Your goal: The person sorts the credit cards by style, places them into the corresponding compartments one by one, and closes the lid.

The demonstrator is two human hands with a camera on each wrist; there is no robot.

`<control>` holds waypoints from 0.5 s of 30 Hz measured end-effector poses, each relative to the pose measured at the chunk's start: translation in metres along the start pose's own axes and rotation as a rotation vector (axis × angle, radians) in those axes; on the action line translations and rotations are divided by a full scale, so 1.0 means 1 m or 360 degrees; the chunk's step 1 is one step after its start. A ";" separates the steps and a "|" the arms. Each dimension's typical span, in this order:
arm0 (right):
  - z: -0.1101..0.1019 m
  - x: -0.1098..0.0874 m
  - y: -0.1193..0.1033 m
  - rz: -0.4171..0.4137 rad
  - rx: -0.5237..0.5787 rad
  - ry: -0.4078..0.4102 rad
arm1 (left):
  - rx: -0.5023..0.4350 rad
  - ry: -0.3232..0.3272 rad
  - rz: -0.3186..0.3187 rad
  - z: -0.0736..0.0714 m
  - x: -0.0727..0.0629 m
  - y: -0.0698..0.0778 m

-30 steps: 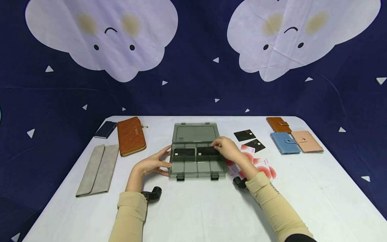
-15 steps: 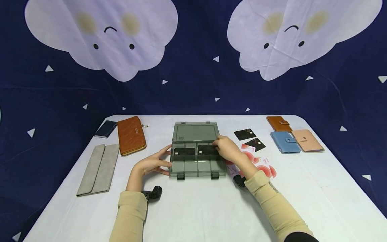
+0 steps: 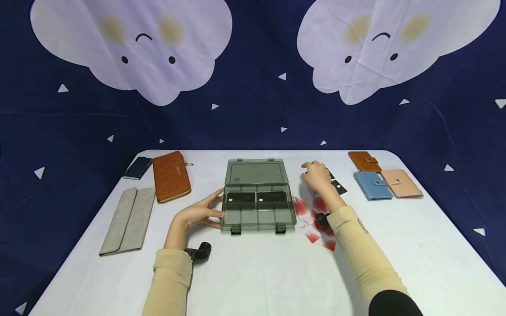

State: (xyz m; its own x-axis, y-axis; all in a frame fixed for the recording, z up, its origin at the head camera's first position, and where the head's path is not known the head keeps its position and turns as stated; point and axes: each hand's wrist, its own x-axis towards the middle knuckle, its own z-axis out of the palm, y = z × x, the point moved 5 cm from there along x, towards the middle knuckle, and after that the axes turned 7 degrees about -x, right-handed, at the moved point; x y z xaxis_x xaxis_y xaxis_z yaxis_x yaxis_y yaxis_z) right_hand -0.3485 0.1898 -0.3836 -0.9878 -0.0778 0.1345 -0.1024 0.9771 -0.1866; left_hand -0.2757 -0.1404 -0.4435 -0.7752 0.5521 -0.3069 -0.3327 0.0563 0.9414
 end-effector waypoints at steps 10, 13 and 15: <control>0.023 0.016 0.030 0.0207 -0.0371 -0.0734 | -0.0002 -0.0014 0.0005 0.000 -0.001 0.001; 0.026 0.017 0.024 0.0161 -0.0325 -0.0804 | -0.0004 -0.0019 0.0006 0.000 -0.001 0.001; 0.026 0.017 0.020 0.0085 -0.0259 -0.0791 | 0.0000 -0.0020 0.0004 0.000 -0.001 0.001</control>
State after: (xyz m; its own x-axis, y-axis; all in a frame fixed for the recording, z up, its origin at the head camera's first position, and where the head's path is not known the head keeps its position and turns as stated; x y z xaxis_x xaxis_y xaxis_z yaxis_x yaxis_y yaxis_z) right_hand -0.3708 0.2030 -0.4105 -0.9314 -0.0732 -0.3565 -0.0701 0.9973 -0.0216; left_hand -0.2750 -0.1413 -0.4421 -0.7694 0.5625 -0.3028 -0.3307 0.0548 0.9421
